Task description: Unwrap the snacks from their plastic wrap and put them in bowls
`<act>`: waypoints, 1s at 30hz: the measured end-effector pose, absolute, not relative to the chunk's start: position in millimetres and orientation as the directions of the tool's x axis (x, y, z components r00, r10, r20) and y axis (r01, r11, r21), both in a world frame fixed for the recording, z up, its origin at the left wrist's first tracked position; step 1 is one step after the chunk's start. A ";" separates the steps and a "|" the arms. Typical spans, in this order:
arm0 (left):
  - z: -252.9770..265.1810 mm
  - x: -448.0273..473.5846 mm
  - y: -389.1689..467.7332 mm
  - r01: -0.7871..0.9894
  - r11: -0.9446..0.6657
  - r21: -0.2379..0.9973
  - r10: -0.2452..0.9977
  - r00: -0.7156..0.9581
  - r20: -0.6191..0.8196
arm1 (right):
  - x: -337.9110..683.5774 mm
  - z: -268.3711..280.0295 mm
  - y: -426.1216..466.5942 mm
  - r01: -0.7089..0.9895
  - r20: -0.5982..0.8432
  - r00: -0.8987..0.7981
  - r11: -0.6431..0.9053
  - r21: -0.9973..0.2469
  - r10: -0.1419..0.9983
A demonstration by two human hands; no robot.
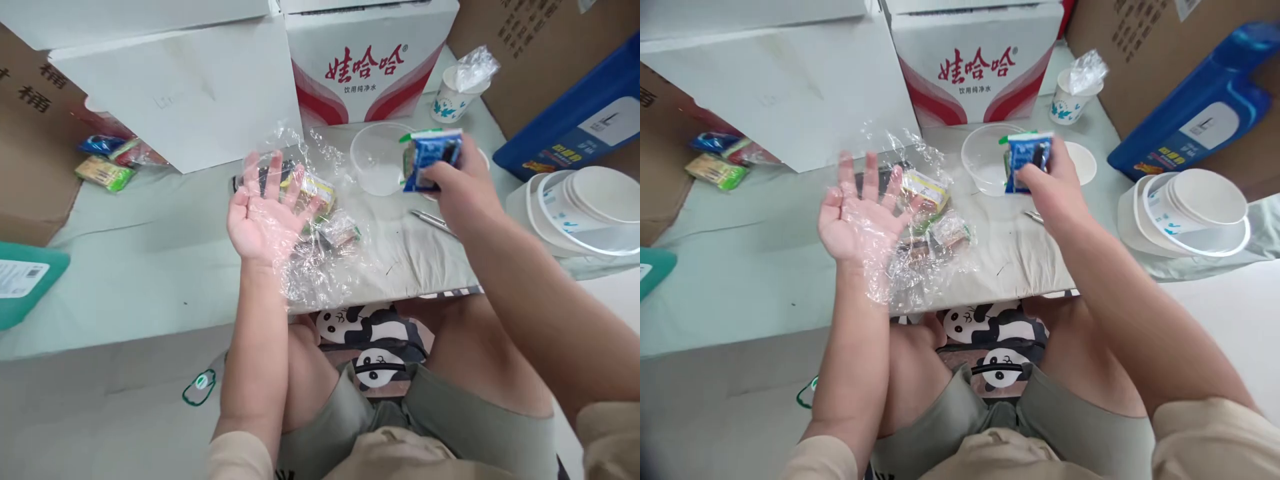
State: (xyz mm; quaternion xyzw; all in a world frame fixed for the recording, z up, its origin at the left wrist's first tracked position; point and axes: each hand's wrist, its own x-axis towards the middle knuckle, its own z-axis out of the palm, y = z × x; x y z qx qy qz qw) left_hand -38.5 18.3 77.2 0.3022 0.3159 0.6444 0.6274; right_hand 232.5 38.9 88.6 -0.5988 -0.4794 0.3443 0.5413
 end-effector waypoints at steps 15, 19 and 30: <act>71.3 -35.3 8.5 -0.569 0.078 0.819 0.995 0.095 -0.029 | 225.6 54.7 2.2 0.041 0.062 0.087 0.059 -0.997 0.994; 66.4 -20.9 10.6 -0.481 0.085 0.872 0.996 0.067 -0.060 | 202.2 26.2 -26.3 -0.215 -0.211 -0.082 -0.224 -0.951 0.974; 68.6 -7.0 13.0 -0.300 0.271 0.915 0.950 0.237 -0.203 | 243.5 40.0 -13.1 -0.204 -0.053 0.307 0.012 -0.979 0.950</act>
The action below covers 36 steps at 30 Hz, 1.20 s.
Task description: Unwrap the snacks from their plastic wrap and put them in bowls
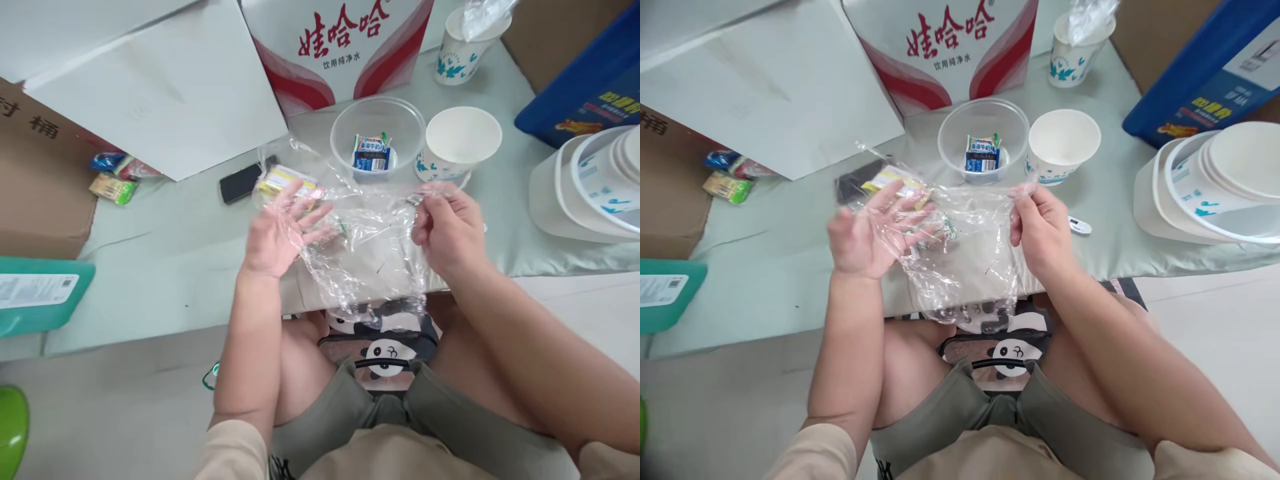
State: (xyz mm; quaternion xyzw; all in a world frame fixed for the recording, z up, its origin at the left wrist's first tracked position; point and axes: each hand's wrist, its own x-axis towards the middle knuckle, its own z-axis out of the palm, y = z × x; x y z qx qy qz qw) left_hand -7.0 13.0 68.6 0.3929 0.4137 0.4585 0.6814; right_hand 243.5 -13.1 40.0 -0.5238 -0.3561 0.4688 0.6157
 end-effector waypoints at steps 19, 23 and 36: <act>74.3 24.5 -16.7 0.234 0.512 0.826 0.784 0.265 -0.561 | 286.0 44.6 -22.9 -0.143 0.134 0.470 0.225 -0.964 0.872; 85.6 -1.4 -12.3 0.433 0.416 0.800 0.771 0.298 -0.563 | 295.8 46.0 -19.5 -0.124 0.118 0.518 0.211 -0.970 0.847; 61.8 19.4 -8.1 0.255 0.181 0.950 0.962 0.155 -0.224 | 296.4 58.0 -37.3 -0.145 0.019 0.327 0.069 -0.987 0.945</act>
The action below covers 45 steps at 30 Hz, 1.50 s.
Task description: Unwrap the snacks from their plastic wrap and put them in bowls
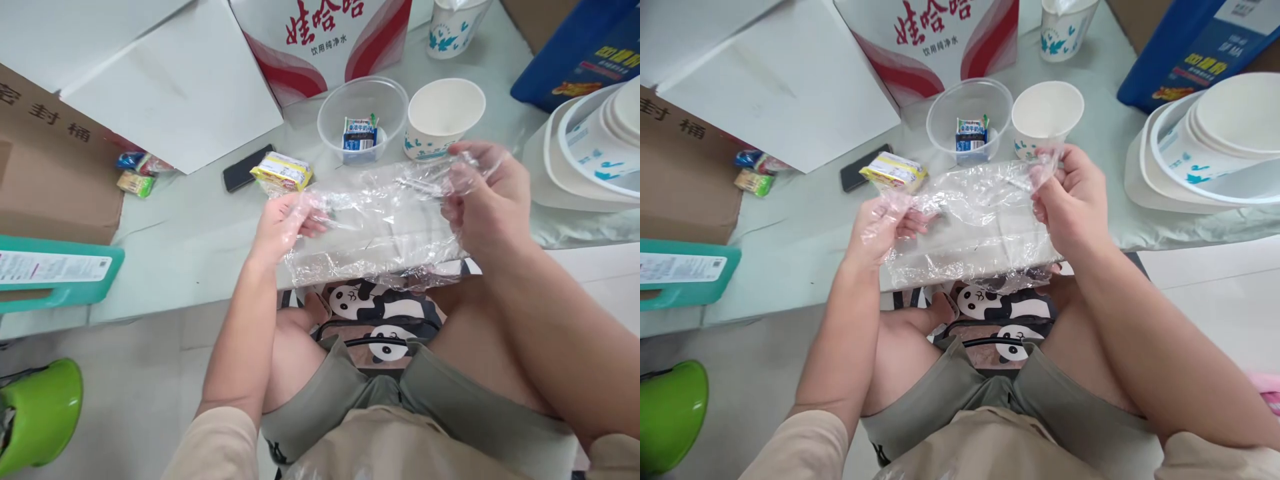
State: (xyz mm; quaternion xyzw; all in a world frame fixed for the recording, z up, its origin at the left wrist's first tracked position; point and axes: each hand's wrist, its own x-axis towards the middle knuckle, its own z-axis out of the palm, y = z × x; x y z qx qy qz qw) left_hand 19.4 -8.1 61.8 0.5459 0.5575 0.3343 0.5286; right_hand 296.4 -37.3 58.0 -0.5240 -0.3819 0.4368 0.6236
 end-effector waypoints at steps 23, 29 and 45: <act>72.5 15.4 0.6 0.155 0.196 0.968 0.979 0.024 -0.202 | 303.3 44.8 -52.6 0.242 0.358 0.223 0.304 -0.921 0.907; 68.6 12.2 0.0 0.098 0.188 0.977 0.976 0.095 -0.197 | 299.4 49.8 -45.4 0.007 0.351 0.442 0.388 -0.921 0.825; 70.8 15.4 2.8 0.198 0.063 0.978 0.990 -0.138 -0.036 | 316.6 54.7 -42.6 -0.258 0.192 0.336 0.286 -0.923 0.922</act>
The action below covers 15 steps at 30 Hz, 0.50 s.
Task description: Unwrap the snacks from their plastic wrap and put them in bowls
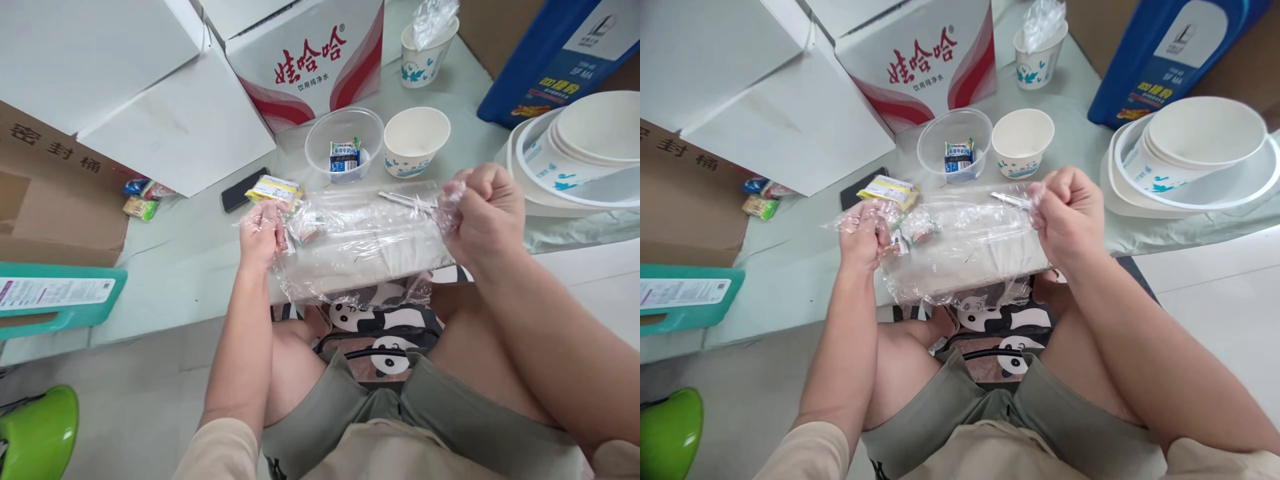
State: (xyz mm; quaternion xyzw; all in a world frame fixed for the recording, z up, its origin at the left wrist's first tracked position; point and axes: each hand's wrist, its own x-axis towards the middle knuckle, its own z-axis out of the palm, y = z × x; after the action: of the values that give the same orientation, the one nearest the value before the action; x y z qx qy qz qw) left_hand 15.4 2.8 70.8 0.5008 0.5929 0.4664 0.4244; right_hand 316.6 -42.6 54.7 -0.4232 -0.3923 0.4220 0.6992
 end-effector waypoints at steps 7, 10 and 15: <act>70.4 11.7 6.7 0.132 0.068 0.989 0.978 -0.207 -0.039 | 315.0 43.6 -35.8 -0.432 -0.121 0.133 -0.053 -0.901 0.984; 68.6 11.8 7.9 0.181 0.024 0.983 0.980 -0.197 0.012 | 312.3 45.9 -34.5 -0.363 -0.222 0.020 -0.200 -0.910 0.975; 65.8 11.2 9.8 0.192 -0.028 0.981 0.967 -0.243 0.075 | 316.5 54.0 -38.9 -0.469 -0.155 -0.050 -0.160 -0.868 0.987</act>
State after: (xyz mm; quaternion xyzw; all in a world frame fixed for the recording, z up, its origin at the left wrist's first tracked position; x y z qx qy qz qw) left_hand 11.2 9.8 65.8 0.4909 0.5904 0.5223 0.3710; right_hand 316.5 -38.9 54.0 -0.3998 -0.3235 0.6481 0.5616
